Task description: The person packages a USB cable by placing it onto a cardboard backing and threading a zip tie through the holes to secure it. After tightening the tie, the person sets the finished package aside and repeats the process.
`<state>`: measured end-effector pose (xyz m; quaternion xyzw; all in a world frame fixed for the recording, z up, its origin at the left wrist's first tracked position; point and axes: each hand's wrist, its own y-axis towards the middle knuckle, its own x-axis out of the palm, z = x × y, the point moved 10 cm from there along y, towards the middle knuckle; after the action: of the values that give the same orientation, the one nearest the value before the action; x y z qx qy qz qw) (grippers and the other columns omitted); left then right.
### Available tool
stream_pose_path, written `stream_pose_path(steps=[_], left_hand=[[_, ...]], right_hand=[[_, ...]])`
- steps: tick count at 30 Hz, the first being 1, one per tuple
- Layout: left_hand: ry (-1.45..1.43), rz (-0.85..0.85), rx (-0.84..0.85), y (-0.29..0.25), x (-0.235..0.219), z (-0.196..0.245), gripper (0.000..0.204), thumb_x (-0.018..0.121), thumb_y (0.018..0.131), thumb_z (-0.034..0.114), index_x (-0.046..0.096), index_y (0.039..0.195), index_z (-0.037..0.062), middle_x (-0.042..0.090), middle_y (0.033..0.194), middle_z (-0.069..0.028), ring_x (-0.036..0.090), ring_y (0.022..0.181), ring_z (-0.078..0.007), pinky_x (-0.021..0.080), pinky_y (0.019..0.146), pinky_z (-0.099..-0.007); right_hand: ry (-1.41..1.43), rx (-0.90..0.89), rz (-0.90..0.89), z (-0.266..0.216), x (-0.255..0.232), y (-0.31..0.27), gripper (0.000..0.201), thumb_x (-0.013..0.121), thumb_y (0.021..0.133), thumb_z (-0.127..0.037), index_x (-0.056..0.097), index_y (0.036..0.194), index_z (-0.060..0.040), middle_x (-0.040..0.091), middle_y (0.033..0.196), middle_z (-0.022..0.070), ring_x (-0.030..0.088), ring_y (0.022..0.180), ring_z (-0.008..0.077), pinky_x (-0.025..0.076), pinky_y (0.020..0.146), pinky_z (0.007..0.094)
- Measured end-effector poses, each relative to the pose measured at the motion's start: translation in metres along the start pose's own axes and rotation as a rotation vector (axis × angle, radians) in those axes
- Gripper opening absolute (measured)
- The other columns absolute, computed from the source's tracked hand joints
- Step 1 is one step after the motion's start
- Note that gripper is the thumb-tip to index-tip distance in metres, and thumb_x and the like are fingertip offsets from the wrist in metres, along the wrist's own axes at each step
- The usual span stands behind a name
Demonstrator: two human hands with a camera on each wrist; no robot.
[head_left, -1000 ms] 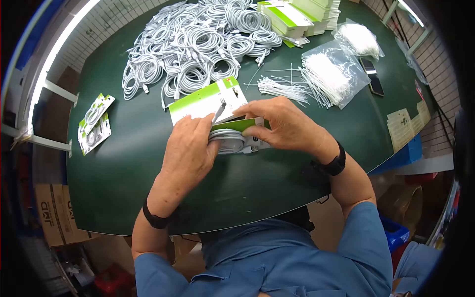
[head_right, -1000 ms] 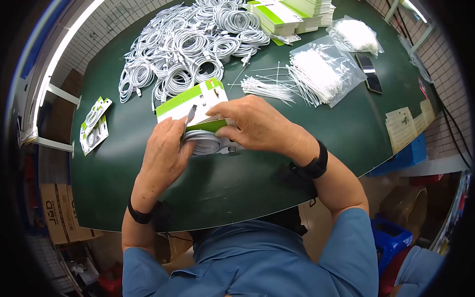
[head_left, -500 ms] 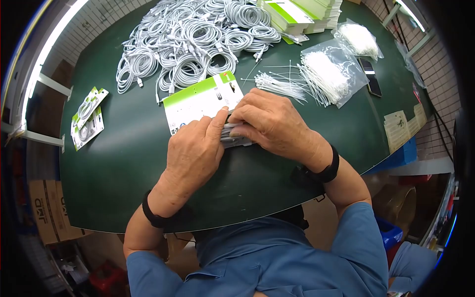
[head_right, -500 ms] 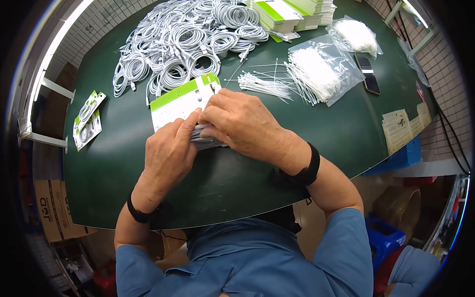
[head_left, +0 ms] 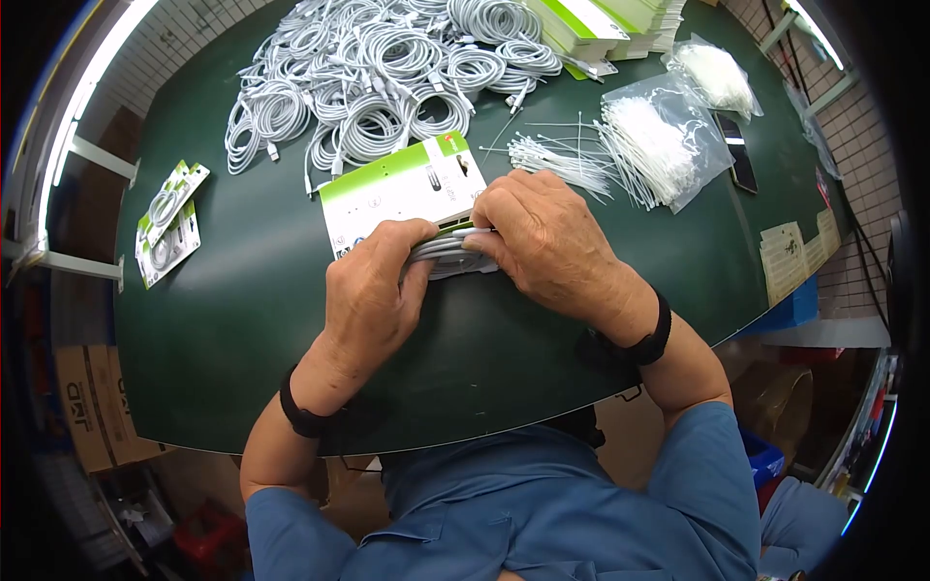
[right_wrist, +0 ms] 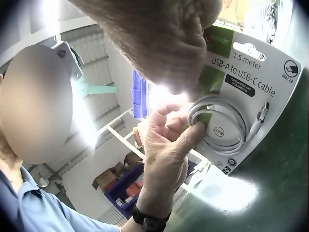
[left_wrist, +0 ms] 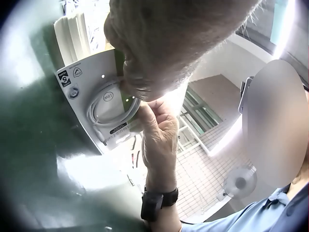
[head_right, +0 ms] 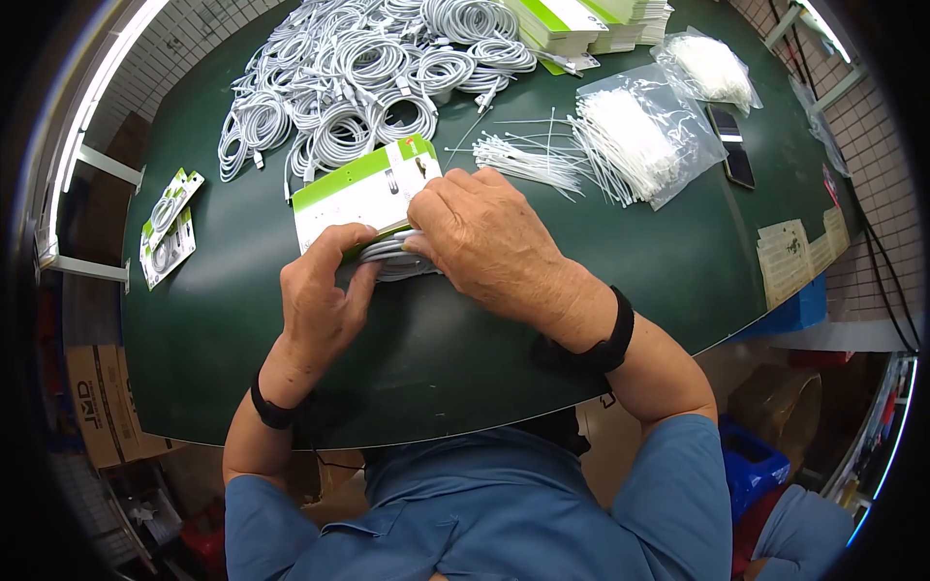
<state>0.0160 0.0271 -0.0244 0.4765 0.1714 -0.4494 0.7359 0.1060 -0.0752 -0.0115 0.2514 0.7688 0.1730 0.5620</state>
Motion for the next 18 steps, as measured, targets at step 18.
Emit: stream_pose_path(steps=[18], left_hand=[[0.194,0.032,0.270,0.007,0.005,0.018,0.024,0.077,0.074,0.001,0.068,0.096,0.0017,0.068,0.094,-0.0098,0.070,0.077,-0.0256,0.057,0.065,-0.0374]], right_hand=[[0.137,-0.004,0.017,0.009,0.000,0.000,0.025,0.081,0.076,-0.002,0.058,0.083,-0.0071,0.068,0.091,0.0063,0.064,0.081,0.0269,0.048,0.073,0.0386]])
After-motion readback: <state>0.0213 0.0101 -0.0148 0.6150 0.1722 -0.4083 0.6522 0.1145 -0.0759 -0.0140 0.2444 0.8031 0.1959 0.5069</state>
